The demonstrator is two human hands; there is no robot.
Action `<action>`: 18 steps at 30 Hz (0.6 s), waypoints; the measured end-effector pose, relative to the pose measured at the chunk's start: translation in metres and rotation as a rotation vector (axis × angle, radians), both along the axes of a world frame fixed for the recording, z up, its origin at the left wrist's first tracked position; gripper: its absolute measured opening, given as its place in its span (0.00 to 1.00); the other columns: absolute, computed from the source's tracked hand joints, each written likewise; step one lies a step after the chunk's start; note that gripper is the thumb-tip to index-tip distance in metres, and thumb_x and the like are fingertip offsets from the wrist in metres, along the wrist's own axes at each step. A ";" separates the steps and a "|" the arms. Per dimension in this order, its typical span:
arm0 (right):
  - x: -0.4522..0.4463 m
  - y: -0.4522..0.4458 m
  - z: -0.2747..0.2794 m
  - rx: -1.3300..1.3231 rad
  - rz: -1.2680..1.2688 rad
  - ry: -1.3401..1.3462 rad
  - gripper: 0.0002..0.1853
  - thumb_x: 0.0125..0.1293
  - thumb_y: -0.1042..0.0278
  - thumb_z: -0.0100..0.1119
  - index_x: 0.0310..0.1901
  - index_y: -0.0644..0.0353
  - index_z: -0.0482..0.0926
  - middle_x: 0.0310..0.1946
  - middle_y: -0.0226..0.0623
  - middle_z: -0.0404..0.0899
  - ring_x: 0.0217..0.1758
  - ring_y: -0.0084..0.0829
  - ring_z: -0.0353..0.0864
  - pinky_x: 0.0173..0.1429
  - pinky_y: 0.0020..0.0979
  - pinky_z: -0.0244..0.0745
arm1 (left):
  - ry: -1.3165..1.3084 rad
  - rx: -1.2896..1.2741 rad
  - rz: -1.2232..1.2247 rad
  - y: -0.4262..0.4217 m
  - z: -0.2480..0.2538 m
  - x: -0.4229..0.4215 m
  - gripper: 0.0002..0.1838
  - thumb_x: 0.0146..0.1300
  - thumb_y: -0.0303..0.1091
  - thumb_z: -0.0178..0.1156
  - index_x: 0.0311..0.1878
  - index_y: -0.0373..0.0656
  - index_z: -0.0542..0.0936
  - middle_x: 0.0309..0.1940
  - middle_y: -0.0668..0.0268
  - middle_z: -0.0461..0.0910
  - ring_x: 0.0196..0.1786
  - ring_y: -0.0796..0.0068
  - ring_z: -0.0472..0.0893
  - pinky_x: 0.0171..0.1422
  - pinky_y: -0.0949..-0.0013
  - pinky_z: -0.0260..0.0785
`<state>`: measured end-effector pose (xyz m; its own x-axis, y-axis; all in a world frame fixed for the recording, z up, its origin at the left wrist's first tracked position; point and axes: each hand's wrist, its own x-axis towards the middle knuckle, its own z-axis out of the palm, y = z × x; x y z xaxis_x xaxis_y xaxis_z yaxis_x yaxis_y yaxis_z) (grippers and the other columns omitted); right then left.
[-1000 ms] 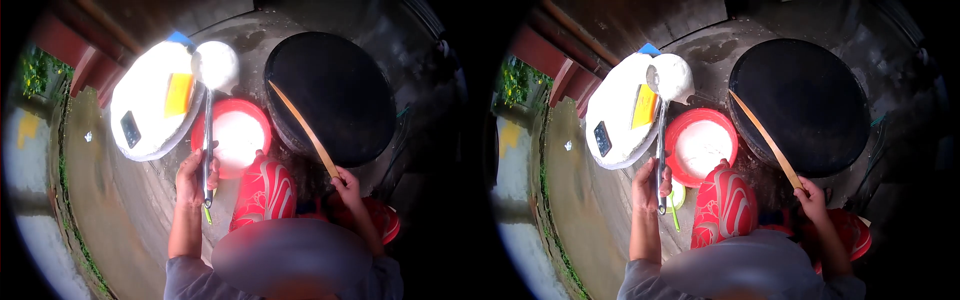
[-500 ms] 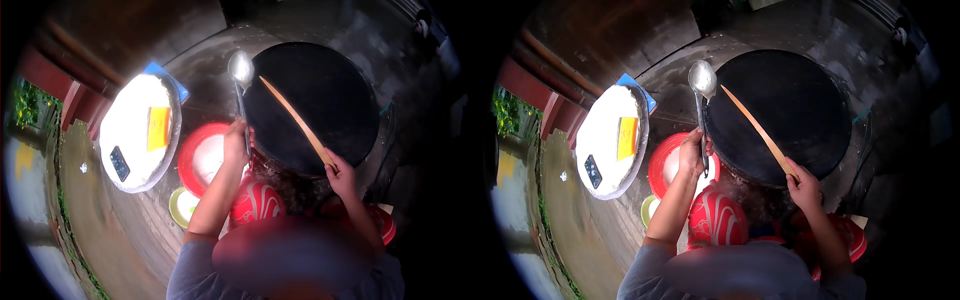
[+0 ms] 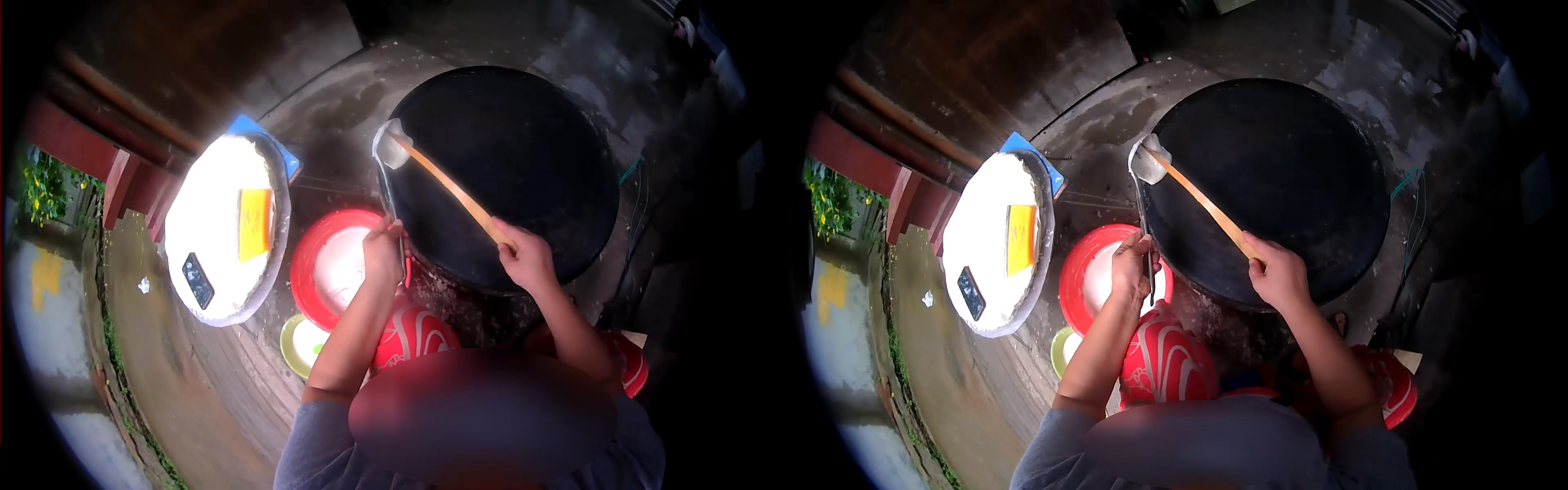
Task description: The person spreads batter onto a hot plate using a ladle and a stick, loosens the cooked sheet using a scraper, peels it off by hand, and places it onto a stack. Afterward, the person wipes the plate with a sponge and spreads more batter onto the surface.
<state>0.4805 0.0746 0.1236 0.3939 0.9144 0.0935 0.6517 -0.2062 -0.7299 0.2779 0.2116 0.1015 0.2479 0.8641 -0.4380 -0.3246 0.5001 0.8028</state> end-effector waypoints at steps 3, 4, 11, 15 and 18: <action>0.008 -0.001 -0.012 -0.079 -0.016 0.000 0.23 0.54 0.74 0.56 0.54 0.47 0.76 0.42 0.40 0.79 0.35 0.36 0.80 0.41 0.30 0.75 | 0.082 0.102 0.014 -0.009 0.017 0.000 0.11 0.62 0.23 0.49 0.46 0.32 0.75 0.21 0.67 0.72 0.18 0.80 0.69 0.18 0.78 0.62; 0.010 -0.001 -0.016 -0.101 -0.023 0.022 0.23 0.54 0.74 0.56 0.54 0.47 0.76 0.42 0.40 0.79 0.35 0.36 0.80 0.41 0.30 0.75 | 0.138 0.178 0.007 -0.010 0.019 0.000 0.12 0.62 0.23 0.50 0.48 0.32 0.75 0.20 0.68 0.72 0.18 0.80 0.69 0.18 0.78 0.62; 0.020 -0.003 -0.012 -0.085 0.018 0.012 0.23 0.54 0.75 0.56 0.54 0.49 0.75 0.42 0.39 0.79 0.35 0.36 0.80 0.40 0.29 0.75 | 0.122 -0.014 -0.081 0.037 -0.015 0.014 0.08 0.63 0.27 0.51 0.45 0.37 0.71 0.20 0.67 0.71 0.17 0.77 0.69 0.18 0.75 0.61; 0.026 -0.020 0.012 -0.015 0.018 -0.190 0.25 0.52 0.77 0.56 0.54 0.50 0.75 0.32 0.36 0.78 0.29 0.35 0.77 0.36 0.30 0.75 | 0.061 0.046 -0.104 0.066 0.002 0.016 0.05 0.65 0.29 0.46 0.38 0.37 0.69 0.20 0.63 0.71 0.17 0.76 0.68 0.17 0.75 0.60; 0.032 -0.028 -0.003 0.076 0.092 -0.398 0.27 0.48 0.78 0.56 0.55 0.50 0.75 0.24 0.31 0.71 0.25 0.33 0.73 0.32 0.31 0.73 | -0.126 0.073 -0.160 0.072 0.045 0.015 0.13 0.68 0.32 0.40 0.45 0.32 0.70 0.22 0.60 0.72 0.17 0.77 0.67 0.17 0.75 0.60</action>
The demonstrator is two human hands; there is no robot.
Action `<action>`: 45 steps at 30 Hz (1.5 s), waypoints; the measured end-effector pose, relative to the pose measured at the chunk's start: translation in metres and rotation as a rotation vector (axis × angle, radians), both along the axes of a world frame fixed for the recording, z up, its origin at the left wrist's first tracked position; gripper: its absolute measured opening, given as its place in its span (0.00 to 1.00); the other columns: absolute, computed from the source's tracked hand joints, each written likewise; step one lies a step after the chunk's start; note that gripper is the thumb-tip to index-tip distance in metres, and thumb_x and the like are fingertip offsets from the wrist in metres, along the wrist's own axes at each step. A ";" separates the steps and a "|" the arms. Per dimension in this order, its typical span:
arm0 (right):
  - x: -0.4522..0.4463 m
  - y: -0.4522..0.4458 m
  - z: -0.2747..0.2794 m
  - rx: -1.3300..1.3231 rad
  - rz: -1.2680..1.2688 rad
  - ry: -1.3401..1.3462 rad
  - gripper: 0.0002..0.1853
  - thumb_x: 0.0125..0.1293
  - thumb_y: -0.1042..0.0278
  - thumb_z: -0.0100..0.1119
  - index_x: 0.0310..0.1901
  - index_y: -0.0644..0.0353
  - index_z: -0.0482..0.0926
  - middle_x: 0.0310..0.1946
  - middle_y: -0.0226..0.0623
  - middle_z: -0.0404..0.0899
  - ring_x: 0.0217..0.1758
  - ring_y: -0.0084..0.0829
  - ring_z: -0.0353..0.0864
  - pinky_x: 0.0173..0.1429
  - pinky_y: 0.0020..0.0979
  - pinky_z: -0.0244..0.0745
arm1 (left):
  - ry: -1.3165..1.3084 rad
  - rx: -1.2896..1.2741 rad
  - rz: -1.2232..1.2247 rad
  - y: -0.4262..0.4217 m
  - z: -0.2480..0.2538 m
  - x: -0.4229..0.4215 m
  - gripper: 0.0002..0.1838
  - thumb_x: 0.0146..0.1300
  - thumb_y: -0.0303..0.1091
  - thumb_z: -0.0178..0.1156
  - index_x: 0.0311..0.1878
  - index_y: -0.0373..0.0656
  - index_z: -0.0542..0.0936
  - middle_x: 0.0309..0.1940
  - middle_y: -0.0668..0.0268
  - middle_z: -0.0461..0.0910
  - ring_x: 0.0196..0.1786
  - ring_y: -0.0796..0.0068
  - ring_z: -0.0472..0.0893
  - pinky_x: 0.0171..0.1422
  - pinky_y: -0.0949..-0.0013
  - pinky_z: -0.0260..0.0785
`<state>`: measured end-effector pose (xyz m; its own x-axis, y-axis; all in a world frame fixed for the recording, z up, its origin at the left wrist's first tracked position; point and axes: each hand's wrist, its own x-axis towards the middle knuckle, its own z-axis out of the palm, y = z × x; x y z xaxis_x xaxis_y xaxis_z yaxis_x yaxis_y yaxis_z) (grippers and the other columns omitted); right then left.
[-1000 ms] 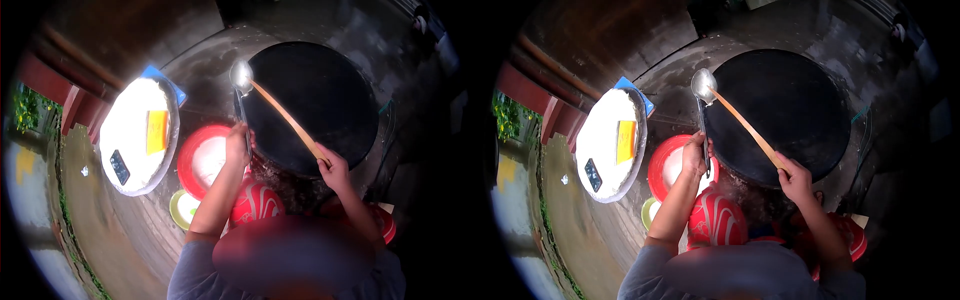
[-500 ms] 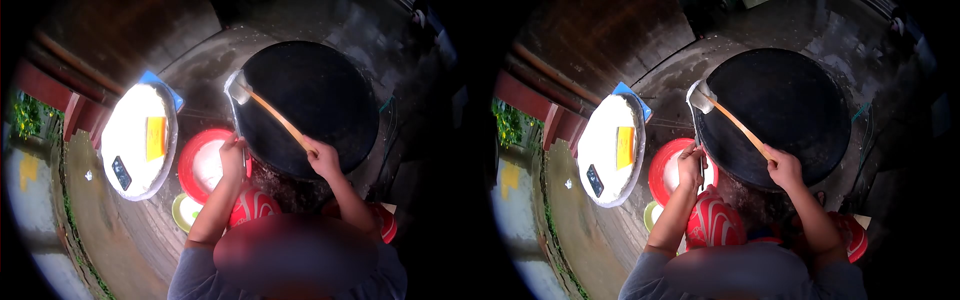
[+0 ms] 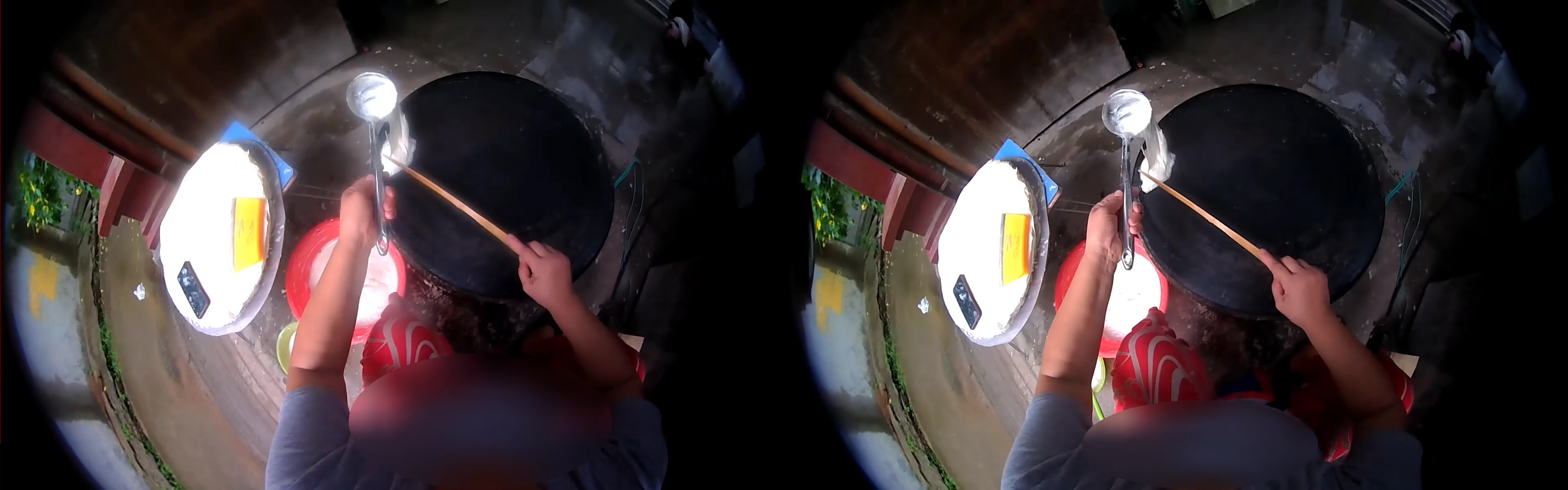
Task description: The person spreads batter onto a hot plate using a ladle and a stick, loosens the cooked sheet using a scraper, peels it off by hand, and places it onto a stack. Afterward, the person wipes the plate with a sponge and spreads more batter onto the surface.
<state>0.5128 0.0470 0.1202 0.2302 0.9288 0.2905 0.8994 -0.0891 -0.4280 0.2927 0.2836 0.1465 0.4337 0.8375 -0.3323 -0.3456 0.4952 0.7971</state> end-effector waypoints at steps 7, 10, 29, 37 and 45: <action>0.002 0.050 -0.041 0.034 0.205 -0.587 0.26 0.53 0.72 0.50 0.58 0.51 0.71 0.30 0.28 0.71 0.31 0.28 0.71 0.38 0.28 0.70 | -1.014 -0.497 -0.298 0.008 0.073 -0.008 0.18 0.69 0.30 0.39 0.54 0.26 0.66 0.22 0.64 0.67 0.17 0.81 0.65 0.17 0.79 0.60; 0.004 0.088 -0.021 -0.065 0.058 -0.591 0.26 0.53 0.73 0.52 0.58 0.50 0.71 0.31 0.31 0.73 0.33 0.31 0.74 0.39 0.29 0.72 | -1.073 -0.497 -0.302 -0.006 0.085 -0.018 0.18 0.68 0.27 0.39 0.56 0.25 0.66 0.21 0.64 0.67 0.16 0.80 0.67 0.17 0.78 0.61; 0.019 0.122 -0.037 -0.112 -0.137 -0.322 0.24 0.52 0.72 0.55 0.54 0.51 0.74 0.34 0.34 0.75 0.31 0.36 0.78 0.35 0.34 0.75 | -0.939 -0.805 0.117 -0.132 -0.067 -0.181 0.21 0.63 0.26 0.39 0.58 0.25 0.64 0.25 0.64 0.67 0.21 0.78 0.65 0.23 0.77 0.60; 0.000 0.127 -0.033 -0.172 -0.132 -0.210 0.27 0.49 0.72 0.57 0.55 0.47 0.74 0.35 0.37 0.75 0.36 0.36 0.79 0.40 0.34 0.75 | -1.014 -0.869 0.235 -0.154 -0.106 -0.208 0.20 0.64 0.23 0.38 0.57 0.21 0.62 0.25 0.64 0.65 0.22 0.76 0.64 0.25 0.76 0.60; -0.023 0.146 -0.034 -0.093 -0.112 -0.035 0.25 0.48 0.70 0.57 0.53 0.49 0.75 0.37 0.36 0.77 0.38 0.37 0.79 0.41 0.35 0.75 | -1.044 -0.841 0.219 -0.155 -0.117 -0.213 0.21 0.65 0.24 0.36 0.58 0.20 0.60 0.26 0.64 0.65 0.23 0.75 0.64 0.25 0.74 0.60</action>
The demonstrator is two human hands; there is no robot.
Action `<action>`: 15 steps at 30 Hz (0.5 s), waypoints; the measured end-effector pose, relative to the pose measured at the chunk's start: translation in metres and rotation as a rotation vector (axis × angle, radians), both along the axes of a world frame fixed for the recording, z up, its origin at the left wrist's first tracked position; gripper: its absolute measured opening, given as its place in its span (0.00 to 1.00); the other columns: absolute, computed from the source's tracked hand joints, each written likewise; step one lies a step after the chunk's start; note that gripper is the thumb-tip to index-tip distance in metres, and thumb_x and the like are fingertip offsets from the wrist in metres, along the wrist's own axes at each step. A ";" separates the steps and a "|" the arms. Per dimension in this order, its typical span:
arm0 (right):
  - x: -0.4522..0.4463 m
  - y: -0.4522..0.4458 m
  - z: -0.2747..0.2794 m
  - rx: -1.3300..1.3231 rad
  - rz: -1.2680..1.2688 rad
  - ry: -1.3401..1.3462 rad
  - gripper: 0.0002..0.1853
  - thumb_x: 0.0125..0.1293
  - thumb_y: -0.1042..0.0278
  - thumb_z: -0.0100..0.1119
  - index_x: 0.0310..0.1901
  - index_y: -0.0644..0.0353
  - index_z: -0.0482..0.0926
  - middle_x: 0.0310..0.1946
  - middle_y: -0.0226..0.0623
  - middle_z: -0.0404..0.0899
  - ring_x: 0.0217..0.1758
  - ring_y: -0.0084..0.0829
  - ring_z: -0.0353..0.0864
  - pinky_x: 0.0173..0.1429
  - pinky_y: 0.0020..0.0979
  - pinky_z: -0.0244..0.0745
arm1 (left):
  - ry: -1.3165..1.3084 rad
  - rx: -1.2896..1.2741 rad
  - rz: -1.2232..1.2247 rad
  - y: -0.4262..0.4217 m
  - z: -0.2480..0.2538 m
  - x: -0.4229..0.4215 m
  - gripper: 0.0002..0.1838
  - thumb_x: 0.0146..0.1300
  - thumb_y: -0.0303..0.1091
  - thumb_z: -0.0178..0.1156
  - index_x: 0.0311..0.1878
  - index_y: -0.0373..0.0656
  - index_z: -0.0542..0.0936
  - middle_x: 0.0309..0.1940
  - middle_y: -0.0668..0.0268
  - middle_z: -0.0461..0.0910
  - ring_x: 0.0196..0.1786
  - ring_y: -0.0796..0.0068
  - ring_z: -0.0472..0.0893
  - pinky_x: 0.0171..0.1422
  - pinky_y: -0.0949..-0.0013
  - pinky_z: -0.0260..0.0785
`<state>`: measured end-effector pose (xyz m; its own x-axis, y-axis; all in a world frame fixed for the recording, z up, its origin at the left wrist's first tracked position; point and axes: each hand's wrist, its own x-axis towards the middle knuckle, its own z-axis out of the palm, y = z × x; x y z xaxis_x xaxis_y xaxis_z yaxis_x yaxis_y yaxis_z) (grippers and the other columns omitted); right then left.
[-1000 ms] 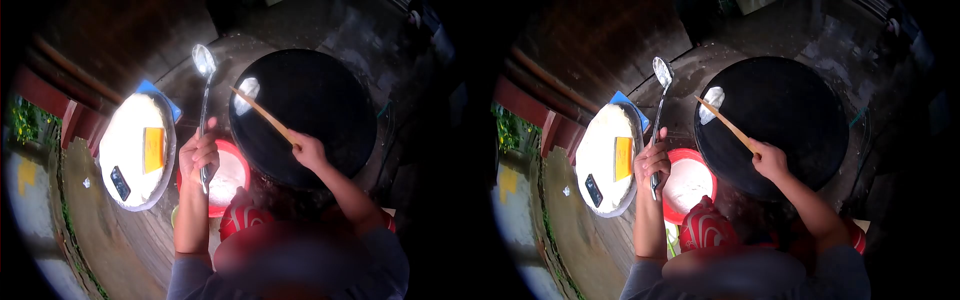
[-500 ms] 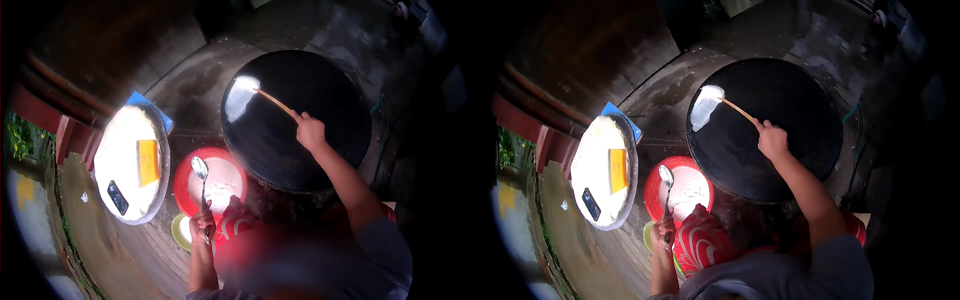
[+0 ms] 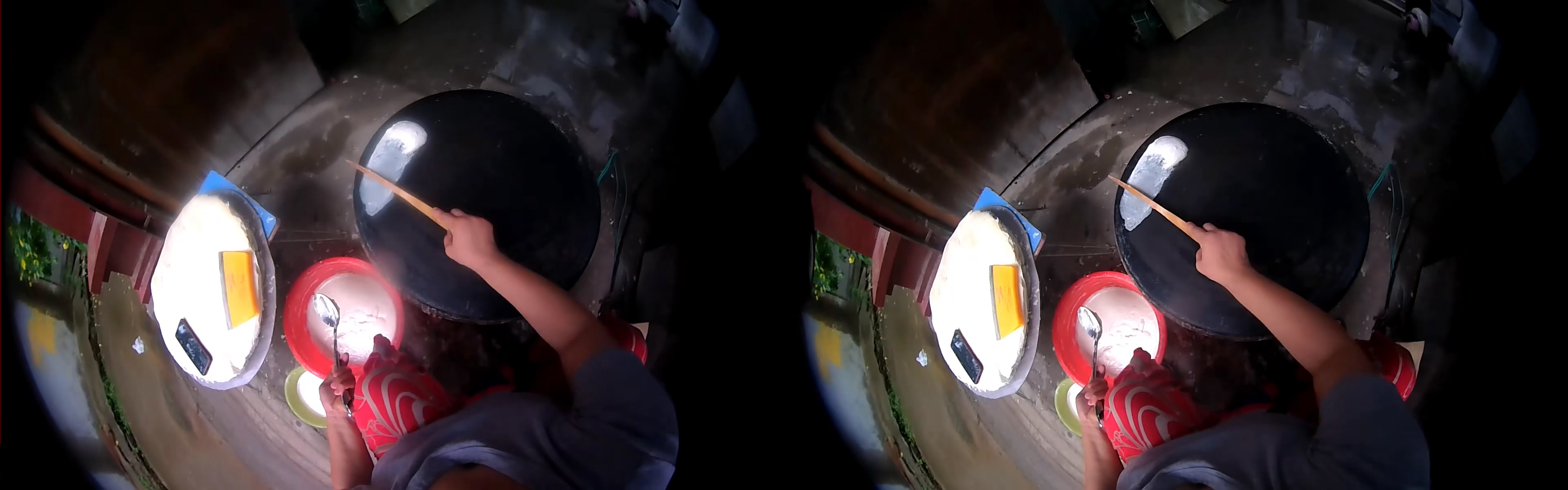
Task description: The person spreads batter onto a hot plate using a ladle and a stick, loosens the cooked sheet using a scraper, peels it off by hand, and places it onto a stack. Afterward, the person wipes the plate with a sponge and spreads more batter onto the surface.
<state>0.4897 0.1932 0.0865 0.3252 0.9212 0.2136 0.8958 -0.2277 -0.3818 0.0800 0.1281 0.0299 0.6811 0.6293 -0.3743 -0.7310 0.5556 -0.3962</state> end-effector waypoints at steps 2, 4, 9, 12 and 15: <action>0.027 0.018 -0.005 -0.022 -0.055 -0.201 0.25 0.49 0.74 0.55 0.54 0.50 0.74 0.36 0.36 0.76 0.36 0.37 0.79 0.38 0.34 0.75 | 0.013 -0.020 -0.007 0.002 0.010 0.007 0.21 0.65 0.24 0.37 0.58 0.20 0.60 0.26 0.64 0.65 0.23 0.75 0.64 0.25 0.74 0.60; 0.055 0.025 0.003 -0.061 -0.191 -0.188 0.25 0.50 0.74 0.53 0.54 0.50 0.74 0.36 0.36 0.77 0.36 0.38 0.79 0.38 0.34 0.76 | 0.029 -0.028 -0.015 0.003 0.011 0.004 0.21 0.65 0.24 0.37 0.58 0.20 0.60 0.27 0.64 0.65 0.23 0.75 0.64 0.25 0.74 0.59; 0.017 -0.004 -0.012 0.071 -0.066 0.021 0.25 0.48 0.70 0.58 0.53 0.49 0.75 0.39 0.37 0.78 0.38 0.38 0.80 0.42 0.35 0.76 | 0.059 0.046 -0.024 0.006 -0.003 -0.004 0.20 0.65 0.24 0.36 0.58 0.20 0.61 0.26 0.63 0.66 0.25 0.75 0.64 0.25 0.74 0.59; 0.062 0.007 -0.003 -0.075 -0.179 -0.152 0.26 0.48 0.69 0.58 0.54 0.45 0.74 0.39 0.34 0.77 0.38 0.37 0.80 0.42 0.36 0.76 | 0.038 -0.005 -0.037 0.005 0.005 0.004 0.20 0.66 0.25 0.36 0.58 0.21 0.62 0.26 0.63 0.66 0.24 0.76 0.64 0.25 0.75 0.59; 0.079 0.015 -0.012 -0.065 -0.325 -0.051 0.26 0.49 0.68 0.57 0.54 0.47 0.74 0.40 0.35 0.77 0.40 0.37 0.80 0.43 0.36 0.76 | 0.009 -0.033 -0.047 0.004 -0.003 -0.005 0.21 0.66 0.25 0.36 0.58 0.21 0.62 0.27 0.62 0.67 0.24 0.76 0.64 0.26 0.75 0.59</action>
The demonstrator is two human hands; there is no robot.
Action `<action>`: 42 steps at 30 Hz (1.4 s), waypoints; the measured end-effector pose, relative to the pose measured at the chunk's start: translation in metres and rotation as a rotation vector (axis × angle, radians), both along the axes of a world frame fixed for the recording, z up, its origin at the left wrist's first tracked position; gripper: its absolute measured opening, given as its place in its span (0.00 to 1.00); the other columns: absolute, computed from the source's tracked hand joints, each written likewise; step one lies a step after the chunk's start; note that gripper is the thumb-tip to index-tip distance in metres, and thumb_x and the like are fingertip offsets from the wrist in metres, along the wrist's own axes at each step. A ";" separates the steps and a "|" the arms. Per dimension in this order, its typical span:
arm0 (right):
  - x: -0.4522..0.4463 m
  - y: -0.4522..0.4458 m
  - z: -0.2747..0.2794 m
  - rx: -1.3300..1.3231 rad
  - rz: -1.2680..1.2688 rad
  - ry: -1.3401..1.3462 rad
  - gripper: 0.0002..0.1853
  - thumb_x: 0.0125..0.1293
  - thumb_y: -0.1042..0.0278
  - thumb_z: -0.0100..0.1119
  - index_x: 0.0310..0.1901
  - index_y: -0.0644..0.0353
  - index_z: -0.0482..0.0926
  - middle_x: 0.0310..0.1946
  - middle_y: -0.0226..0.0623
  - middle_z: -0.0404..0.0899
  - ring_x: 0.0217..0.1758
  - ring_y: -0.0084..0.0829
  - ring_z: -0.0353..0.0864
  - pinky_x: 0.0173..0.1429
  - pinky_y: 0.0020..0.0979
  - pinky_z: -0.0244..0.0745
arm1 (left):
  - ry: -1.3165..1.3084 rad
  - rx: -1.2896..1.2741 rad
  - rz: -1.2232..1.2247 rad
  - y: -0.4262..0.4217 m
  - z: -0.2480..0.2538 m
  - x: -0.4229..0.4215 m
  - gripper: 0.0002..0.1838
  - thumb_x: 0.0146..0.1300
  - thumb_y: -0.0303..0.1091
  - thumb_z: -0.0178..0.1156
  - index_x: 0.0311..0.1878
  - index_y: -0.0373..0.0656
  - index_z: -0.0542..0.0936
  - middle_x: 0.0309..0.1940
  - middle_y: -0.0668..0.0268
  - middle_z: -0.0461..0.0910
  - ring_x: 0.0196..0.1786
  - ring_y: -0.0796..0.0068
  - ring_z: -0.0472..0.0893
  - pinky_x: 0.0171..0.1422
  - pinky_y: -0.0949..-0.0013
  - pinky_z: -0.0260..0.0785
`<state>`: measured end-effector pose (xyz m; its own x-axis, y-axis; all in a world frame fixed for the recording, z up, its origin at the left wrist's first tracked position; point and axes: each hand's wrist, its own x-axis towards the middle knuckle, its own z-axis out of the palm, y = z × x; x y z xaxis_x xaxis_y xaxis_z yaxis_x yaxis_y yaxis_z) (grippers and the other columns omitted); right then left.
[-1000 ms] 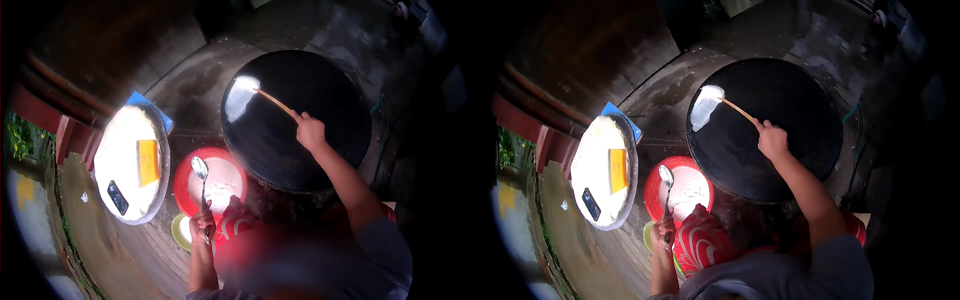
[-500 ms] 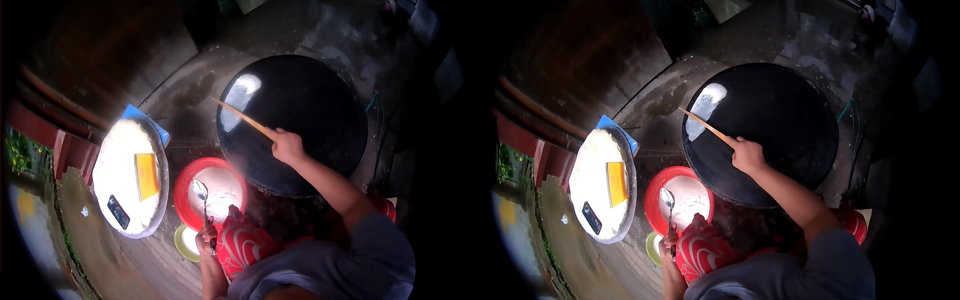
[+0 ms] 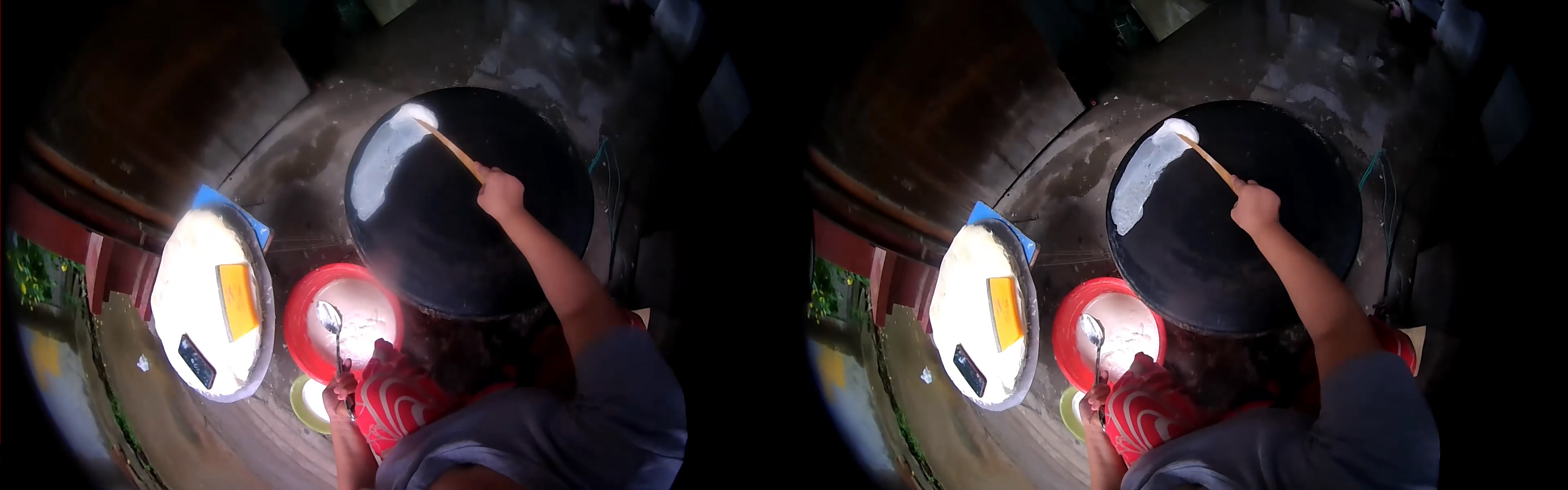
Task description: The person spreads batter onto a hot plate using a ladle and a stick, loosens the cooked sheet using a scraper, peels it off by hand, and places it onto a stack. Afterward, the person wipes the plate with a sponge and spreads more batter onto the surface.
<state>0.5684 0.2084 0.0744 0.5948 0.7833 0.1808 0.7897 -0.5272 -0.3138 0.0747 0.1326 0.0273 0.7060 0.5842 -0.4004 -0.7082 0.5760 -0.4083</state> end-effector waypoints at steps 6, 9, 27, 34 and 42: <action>-0.031 0.017 0.017 -0.077 0.182 -0.152 0.26 0.51 0.69 0.55 0.56 0.54 0.71 0.38 0.38 0.76 0.37 0.38 0.80 0.40 0.35 0.75 | 0.019 0.033 0.006 0.001 0.002 0.006 0.20 0.65 0.25 0.37 0.57 0.21 0.62 0.27 0.62 0.66 0.24 0.76 0.64 0.26 0.76 0.59; 0.020 0.008 0.011 -0.112 -0.022 -0.161 0.26 0.52 0.70 0.54 0.57 0.53 0.70 0.38 0.38 0.76 0.37 0.38 0.80 0.35 0.37 0.76 | 0.027 0.066 -0.039 0.006 0.008 0.006 0.20 0.65 0.25 0.37 0.57 0.20 0.62 0.28 0.62 0.67 0.24 0.76 0.64 0.26 0.76 0.59; 0.024 0.017 0.002 -0.139 -0.076 -0.190 0.24 0.57 0.70 0.50 0.58 0.58 0.67 0.39 0.39 0.76 0.37 0.37 0.80 0.37 0.35 0.76 | 0.089 0.032 -0.055 0.008 -0.002 -0.003 0.20 0.65 0.25 0.39 0.57 0.21 0.63 0.28 0.62 0.68 0.24 0.76 0.64 0.26 0.76 0.60; -0.055 -0.053 0.023 -0.113 0.112 -0.003 0.33 0.52 0.68 0.56 0.63 0.57 0.61 0.45 0.42 0.72 0.40 0.40 0.79 0.43 0.36 0.76 | 0.109 0.093 -0.083 0.012 -0.010 -0.004 0.20 0.65 0.25 0.39 0.57 0.21 0.64 0.27 0.62 0.68 0.23 0.76 0.64 0.25 0.76 0.60; 0.001 -0.050 0.024 -0.085 -0.242 0.082 0.33 0.50 0.69 0.56 0.62 0.57 0.63 0.46 0.43 0.73 0.38 0.40 0.80 0.39 0.36 0.76 | 0.147 0.118 -0.113 0.014 -0.013 -0.007 0.20 0.65 0.25 0.39 0.56 0.22 0.64 0.27 0.62 0.68 0.23 0.76 0.64 0.25 0.76 0.60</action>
<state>0.5692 0.1582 0.0983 0.7766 0.6267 0.0643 0.6113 -0.7249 -0.3177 0.0681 0.1462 0.0147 0.7089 0.5534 -0.4373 -0.6831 0.6932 -0.2301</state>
